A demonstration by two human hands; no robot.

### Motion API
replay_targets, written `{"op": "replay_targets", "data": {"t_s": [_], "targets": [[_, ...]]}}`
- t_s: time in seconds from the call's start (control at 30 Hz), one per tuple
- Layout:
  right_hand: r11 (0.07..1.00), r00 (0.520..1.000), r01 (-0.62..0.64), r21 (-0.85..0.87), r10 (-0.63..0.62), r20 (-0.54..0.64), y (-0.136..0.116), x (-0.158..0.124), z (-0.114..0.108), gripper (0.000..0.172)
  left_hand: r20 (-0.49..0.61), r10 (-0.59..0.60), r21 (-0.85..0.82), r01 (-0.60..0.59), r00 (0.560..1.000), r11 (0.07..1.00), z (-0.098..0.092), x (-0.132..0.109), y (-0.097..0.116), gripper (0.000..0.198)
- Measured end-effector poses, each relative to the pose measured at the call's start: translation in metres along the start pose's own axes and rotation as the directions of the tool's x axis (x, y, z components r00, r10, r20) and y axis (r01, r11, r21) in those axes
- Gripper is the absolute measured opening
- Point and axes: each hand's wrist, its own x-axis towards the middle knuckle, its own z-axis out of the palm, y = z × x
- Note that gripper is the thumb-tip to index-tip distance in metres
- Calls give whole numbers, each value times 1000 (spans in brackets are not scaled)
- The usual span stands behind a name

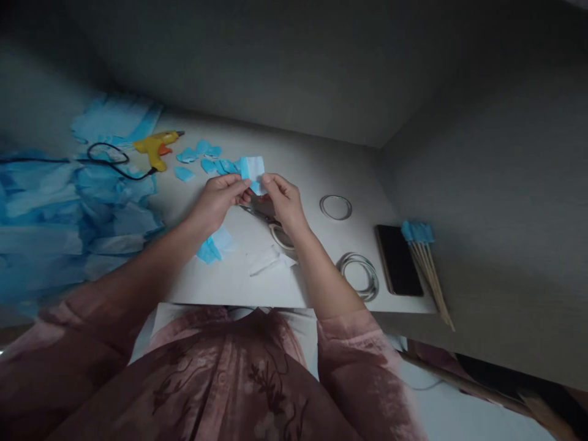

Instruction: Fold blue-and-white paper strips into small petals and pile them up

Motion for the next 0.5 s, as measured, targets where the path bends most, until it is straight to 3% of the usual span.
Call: {"op": "replay_targets", "data": {"t_s": [0.23, 0.5], "targets": [[998, 998, -55, 19, 54, 12, -11, -4, -1, 49, 219, 4, 174, -43, 976, 984, -1, -3, -4, 26], [999, 1000, -25, 20, 25, -9, -9, -4, -1, 39, 230, 28, 216, -79, 973, 973, -1, -6, -2, 30]]}}
